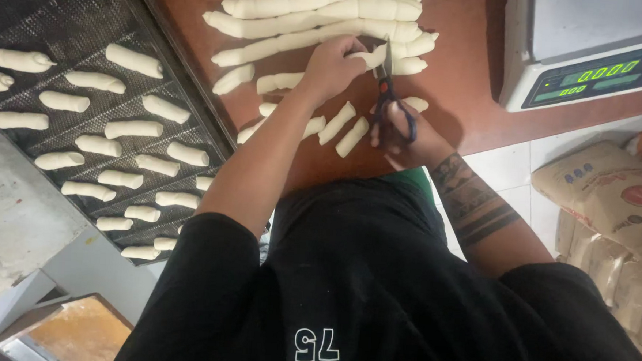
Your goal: Cutting long strips of dough into smaller pieces using scissors and arranging them on a baking tray
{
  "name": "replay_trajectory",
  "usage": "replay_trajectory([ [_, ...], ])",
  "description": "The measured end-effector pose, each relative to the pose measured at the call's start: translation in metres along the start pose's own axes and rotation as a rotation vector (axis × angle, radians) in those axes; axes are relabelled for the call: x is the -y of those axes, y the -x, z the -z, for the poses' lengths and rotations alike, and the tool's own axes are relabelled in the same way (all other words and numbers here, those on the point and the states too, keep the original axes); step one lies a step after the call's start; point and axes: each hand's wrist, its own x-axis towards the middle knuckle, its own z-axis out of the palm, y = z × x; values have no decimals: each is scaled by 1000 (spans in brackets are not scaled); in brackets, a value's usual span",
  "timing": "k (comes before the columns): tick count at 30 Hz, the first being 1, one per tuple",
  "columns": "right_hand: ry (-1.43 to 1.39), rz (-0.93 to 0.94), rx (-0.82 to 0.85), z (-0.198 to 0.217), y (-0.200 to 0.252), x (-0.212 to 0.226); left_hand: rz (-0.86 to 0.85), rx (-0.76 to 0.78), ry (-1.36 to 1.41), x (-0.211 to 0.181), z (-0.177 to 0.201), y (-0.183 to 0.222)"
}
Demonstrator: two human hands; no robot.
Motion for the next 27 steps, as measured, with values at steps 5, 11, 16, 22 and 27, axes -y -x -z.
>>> replay_trajectory([
  [5, 441, 150, -74, 8, 8, -14, -43, -50, -93, 34, 3, 3],
  [11, 214, 188, -200, 10, 21, -33, -341, 110, -817, 33, 1, 53],
  [16, 387, 157, -83, -34, 11, 2, -515, -374, -551, 64, 29, 55],
  [22, 386, -172, 337, -92, -29, 32, -114, -659, -693, 144, 106, 29],
  [27, 340, -301, 323, -119, -72, 22, -95, -571, -566, 140, 114, 27],
])
